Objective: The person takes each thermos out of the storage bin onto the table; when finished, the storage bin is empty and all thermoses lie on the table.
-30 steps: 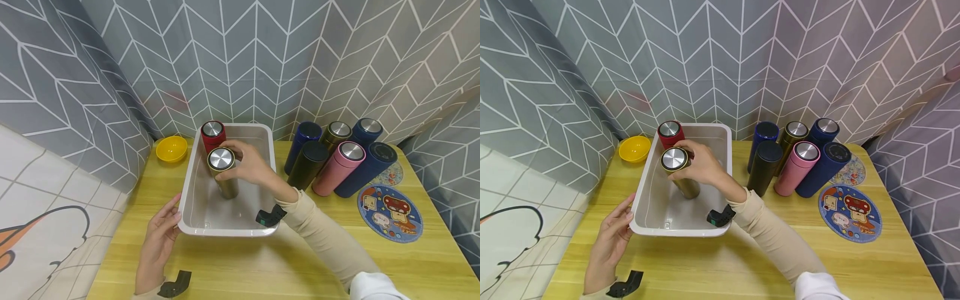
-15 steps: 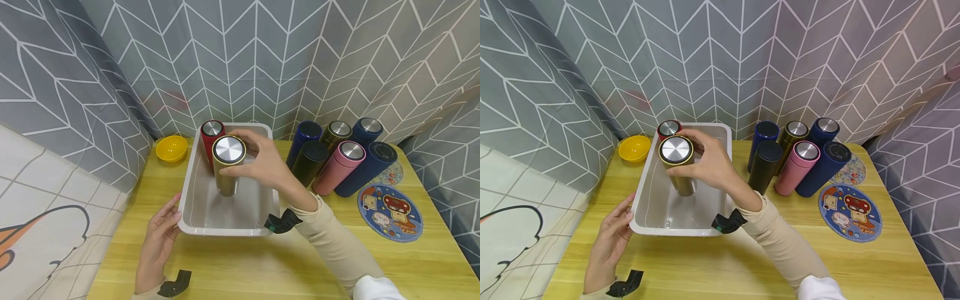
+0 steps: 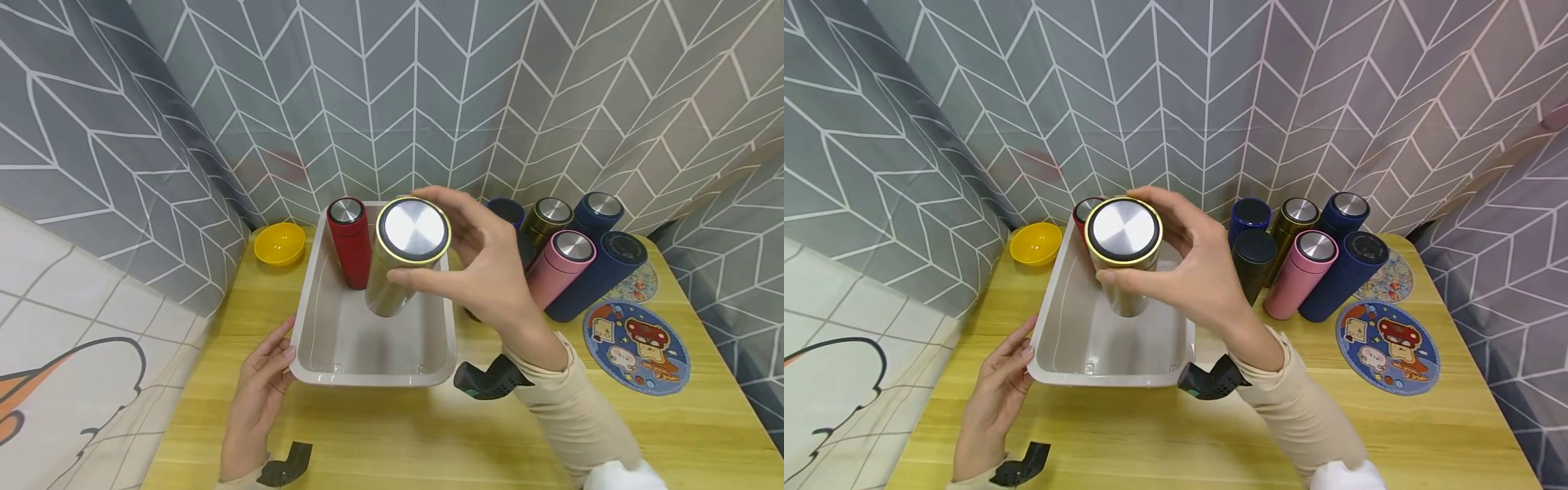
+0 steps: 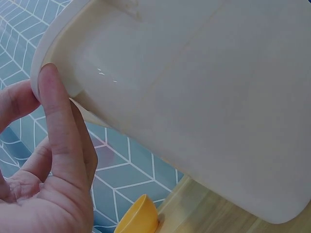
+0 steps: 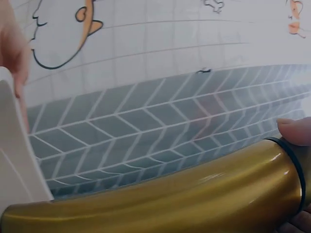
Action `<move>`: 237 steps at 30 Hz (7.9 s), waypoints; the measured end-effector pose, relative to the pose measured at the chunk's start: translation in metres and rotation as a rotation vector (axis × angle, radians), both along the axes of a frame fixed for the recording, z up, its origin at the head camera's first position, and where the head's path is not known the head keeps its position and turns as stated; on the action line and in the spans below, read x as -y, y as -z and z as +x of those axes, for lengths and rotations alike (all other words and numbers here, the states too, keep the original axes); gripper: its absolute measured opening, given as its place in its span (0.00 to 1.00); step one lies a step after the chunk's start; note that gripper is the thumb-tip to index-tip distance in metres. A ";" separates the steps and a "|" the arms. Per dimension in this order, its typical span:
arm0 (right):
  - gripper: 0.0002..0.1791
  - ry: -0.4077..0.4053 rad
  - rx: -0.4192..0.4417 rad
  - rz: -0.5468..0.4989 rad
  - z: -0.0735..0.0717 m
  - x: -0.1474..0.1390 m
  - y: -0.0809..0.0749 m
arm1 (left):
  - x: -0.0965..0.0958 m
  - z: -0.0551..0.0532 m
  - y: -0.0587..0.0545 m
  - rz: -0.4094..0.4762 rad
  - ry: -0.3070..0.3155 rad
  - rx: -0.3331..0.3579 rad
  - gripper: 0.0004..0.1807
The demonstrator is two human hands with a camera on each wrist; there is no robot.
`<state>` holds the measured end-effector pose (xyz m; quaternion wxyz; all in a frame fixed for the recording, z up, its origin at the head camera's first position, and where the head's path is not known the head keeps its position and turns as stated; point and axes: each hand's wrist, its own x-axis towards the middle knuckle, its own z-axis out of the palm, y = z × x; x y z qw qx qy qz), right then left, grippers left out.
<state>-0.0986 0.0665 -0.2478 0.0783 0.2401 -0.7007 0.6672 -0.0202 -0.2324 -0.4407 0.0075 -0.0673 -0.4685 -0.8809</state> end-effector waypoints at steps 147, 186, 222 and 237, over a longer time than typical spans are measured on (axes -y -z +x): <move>0.30 0.737 0.191 -0.057 0.032 -0.155 0.097 | 0.002 -0.001 0.003 0.011 0.044 -0.046 0.28; 0.28 0.002 0.167 0.277 -0.085 -0.003 0.064 | 0.001 0.000 0.000 -0.004 0.023 -0.010 0.27; 0.48 -0.072 0.378 0.328 -0.139 0.086 0.100 | 0.001 -0.001 0.001 0.029 0.039 -0.039 0.27; 0.40 -0.057 0.278 0.373 -0.150 0.095 0.110 | 0.001 0.000 0.002 0.007 0.028 -0.023 0.27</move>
